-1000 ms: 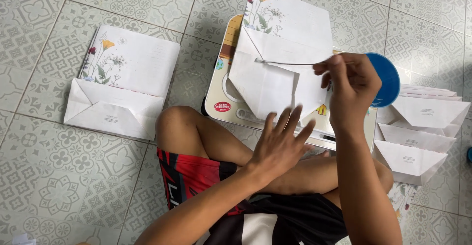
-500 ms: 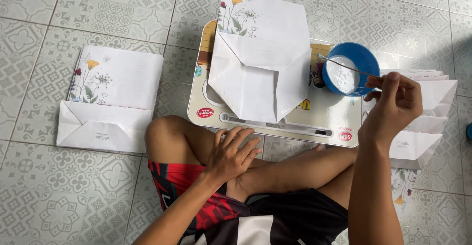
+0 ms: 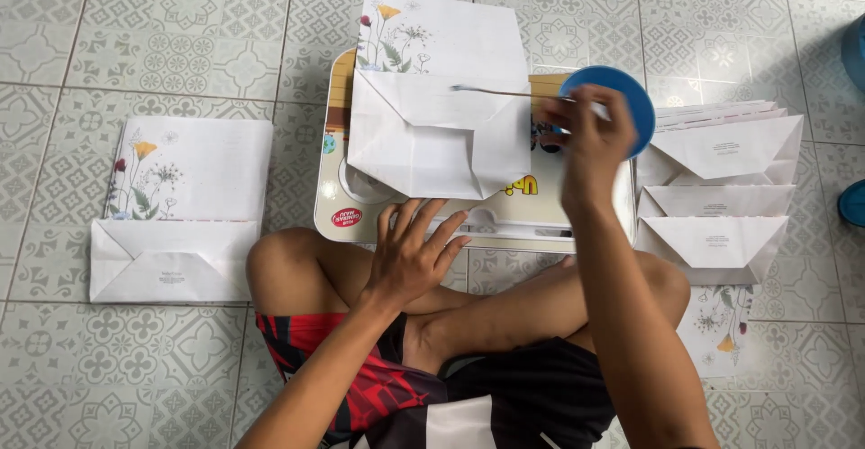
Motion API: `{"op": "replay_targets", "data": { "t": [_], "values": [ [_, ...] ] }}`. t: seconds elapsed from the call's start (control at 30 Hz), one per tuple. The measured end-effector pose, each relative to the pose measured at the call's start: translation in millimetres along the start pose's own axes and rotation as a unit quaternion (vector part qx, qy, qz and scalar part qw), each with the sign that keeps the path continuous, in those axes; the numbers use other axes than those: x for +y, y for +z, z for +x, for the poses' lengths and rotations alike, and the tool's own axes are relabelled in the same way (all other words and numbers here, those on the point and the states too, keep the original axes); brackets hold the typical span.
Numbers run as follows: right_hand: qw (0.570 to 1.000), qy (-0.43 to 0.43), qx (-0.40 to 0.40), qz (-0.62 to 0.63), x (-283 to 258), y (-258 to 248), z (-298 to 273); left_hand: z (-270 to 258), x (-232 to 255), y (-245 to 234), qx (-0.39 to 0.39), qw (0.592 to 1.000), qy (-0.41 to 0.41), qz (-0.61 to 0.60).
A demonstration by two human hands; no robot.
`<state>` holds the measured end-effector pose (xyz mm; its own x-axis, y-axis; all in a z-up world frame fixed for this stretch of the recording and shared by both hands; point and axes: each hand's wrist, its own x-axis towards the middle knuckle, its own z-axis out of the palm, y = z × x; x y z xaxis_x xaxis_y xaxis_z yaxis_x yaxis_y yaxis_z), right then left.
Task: Applying glue to paper templates and folding them to create handmade envelopes.
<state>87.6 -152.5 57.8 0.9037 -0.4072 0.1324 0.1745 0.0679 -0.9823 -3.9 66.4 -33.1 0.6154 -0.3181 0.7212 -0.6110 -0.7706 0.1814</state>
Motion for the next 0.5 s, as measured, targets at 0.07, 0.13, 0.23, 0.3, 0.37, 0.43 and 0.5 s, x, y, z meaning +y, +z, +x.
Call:
{"op": "replay_targets", "data": {
  "t": [0.07, 0.13, 0.23, 0.3, 0.37, 0.43, 0.5],
  "values": [
    [0.995, 0.086, -0.032, 0.029, 8.7, 23.6, 15.6, 5.9, -2.5, 4.1, -0.001, 1.0, 0.005, 0.007],
    [0.981, 0.174, -0.065, 0.058, 18.7, 42.9, 32.5, 9.4, -5.0, 5.9, -0.004, 1.0, 0.008, 0.015],
    [0.959, 0.245, -0.12, 0.08, 40.1, 58.1, 61.5, 12.5, -5.3, 7.5, -0.005, 1.0, 0.01, 0.017],
    [0.943, 0.293, -0.145, 0.069, 61.9, 63.9, 84.5, 16.1, -7.2, 11.3, -0.011, 1.0, 0.002, 0.007],
    [0.939, 0.303, -0.143, 0.075, 67.8, 65.8, 93.3, 22.6, -9.1, 13.0, -0.011, 1.0, 0.003, 0.005],
    [0.935, 0.313, -0.144, 0.079, 71.6, 69.5, 99.1, 29.2, -13.5, 15.2, -0.009, 1.0, 0.001, 0.005],
    [0.934, 0.303, -0.166, 0.09, 72.1, 69.0, 100.9, 36.3, -17.2, 18.2, -0.013, 1.0, -0.002, 0.007]
  ]
}}
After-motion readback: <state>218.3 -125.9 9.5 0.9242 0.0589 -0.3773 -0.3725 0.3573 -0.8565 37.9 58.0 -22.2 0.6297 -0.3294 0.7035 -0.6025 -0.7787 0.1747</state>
